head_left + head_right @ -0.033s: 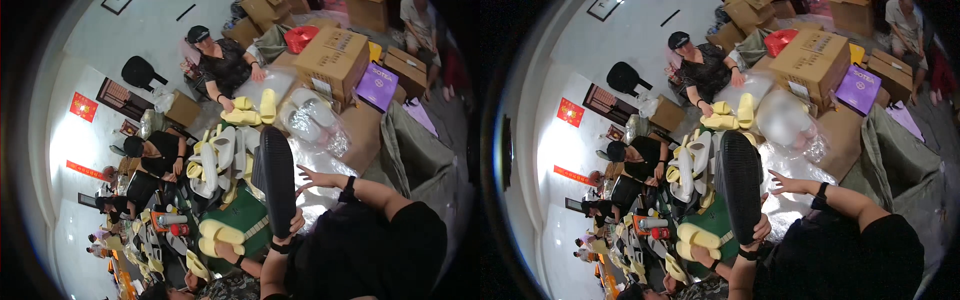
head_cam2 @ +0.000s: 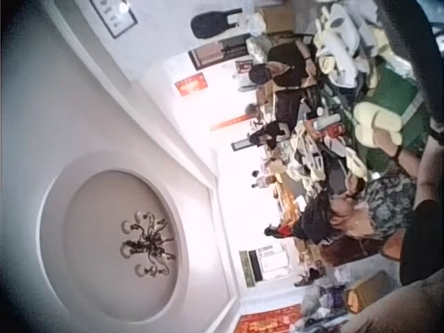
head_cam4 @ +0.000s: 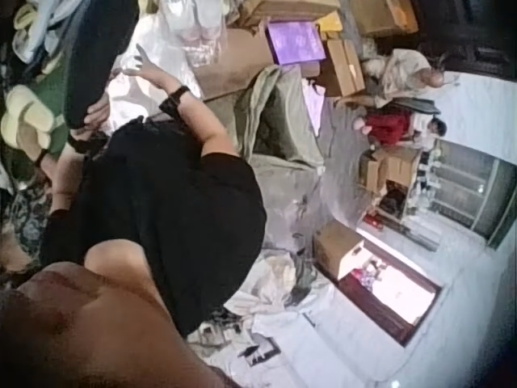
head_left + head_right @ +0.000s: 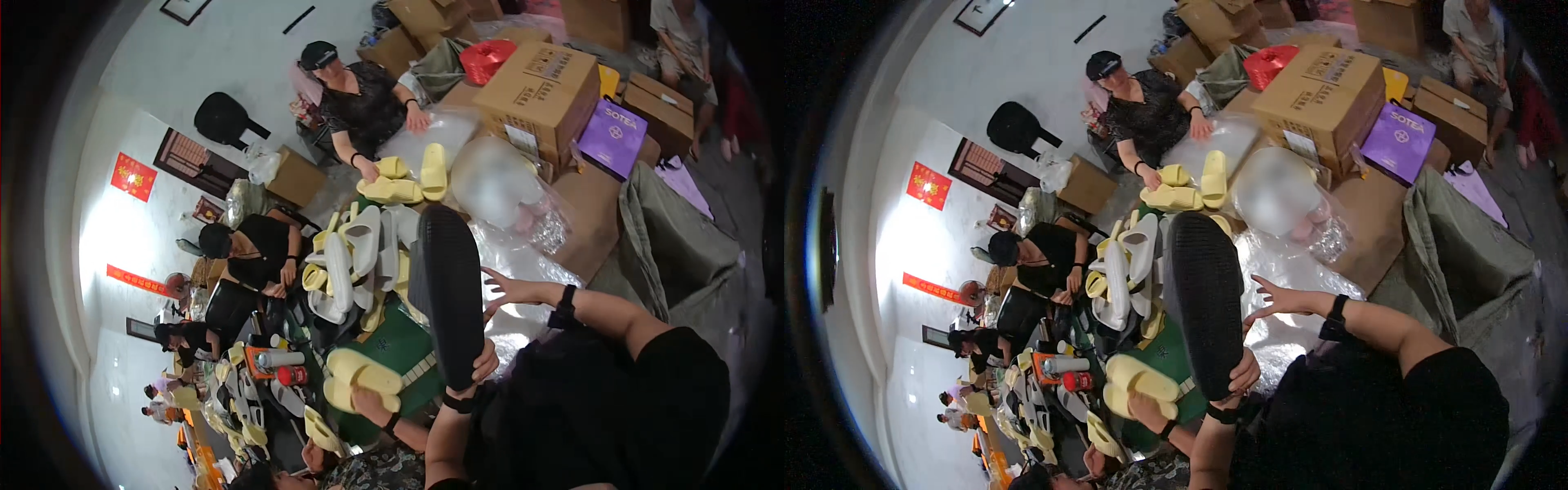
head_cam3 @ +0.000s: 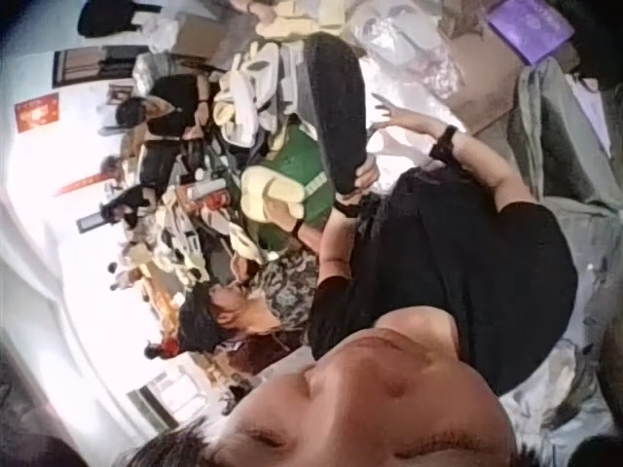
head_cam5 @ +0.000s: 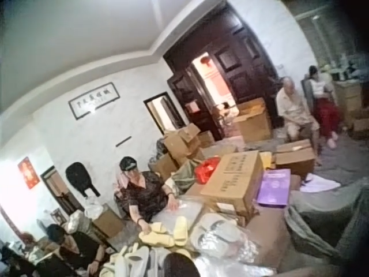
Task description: The recorder is packing pairs of foam slippers into plastic bags and placing them into a large sack in a shoe manufacturing facility.
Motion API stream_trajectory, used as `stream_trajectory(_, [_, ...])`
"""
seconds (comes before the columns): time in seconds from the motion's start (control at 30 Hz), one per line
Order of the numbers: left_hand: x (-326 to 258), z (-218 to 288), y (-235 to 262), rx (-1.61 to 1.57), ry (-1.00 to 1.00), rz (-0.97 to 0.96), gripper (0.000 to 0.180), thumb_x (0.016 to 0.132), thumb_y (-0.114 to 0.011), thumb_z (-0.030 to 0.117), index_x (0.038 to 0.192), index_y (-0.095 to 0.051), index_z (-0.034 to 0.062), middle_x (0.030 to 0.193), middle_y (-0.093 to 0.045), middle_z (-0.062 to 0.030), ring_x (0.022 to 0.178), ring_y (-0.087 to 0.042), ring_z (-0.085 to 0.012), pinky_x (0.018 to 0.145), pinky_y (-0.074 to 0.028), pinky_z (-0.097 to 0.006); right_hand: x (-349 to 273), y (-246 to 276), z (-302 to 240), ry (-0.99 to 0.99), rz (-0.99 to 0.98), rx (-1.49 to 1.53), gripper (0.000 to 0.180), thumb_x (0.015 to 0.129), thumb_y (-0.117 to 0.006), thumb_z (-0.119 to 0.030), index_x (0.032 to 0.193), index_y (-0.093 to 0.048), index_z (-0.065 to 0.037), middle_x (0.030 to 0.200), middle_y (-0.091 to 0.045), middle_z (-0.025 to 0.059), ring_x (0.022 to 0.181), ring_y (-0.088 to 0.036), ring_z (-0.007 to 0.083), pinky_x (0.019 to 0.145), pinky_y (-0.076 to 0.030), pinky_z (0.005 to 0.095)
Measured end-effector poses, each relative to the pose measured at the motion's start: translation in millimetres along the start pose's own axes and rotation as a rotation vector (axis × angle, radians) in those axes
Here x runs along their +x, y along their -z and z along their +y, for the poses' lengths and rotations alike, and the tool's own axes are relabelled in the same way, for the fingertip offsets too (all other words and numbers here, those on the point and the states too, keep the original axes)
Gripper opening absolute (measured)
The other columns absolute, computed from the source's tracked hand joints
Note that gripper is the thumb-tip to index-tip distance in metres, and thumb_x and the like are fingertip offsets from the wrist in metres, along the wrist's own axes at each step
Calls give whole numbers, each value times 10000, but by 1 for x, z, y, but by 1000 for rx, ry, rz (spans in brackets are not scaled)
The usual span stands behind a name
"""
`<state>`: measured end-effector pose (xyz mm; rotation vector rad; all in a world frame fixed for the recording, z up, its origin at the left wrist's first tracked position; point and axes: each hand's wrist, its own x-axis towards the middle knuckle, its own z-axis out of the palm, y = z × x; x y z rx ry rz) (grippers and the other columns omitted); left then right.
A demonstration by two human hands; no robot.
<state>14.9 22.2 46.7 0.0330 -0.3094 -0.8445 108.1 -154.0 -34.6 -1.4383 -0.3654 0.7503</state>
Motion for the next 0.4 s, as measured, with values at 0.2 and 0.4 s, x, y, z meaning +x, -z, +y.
stream_trajectory(0.2, [18, -12, 27, -140, 197, -498, 502, 932, -289, 342, 1351, -220, 75, 655, -587, -122, 483, -599, -204, 410, -434, -275, 12, -23, 18, -128, -190, 531, 648, 824, -608, -229, 1351, -247, -119, 1332, -344, 27, 1198, -330, 149, 978, -273, 363])
stream_trajectory(0.4, [12, -30, 23, -233, 279, -603, 498, 916, -332, 305, 1329, -260, 37, 618, -559, -118, 457, -581, -209, 400, -429, -277, 53, -42, 91, -97, -391, 518, 595, 810, -603, -200, 1301, -269, -159, 1242, -391, 9, 1081, -385, 143, 930, -320, 352])
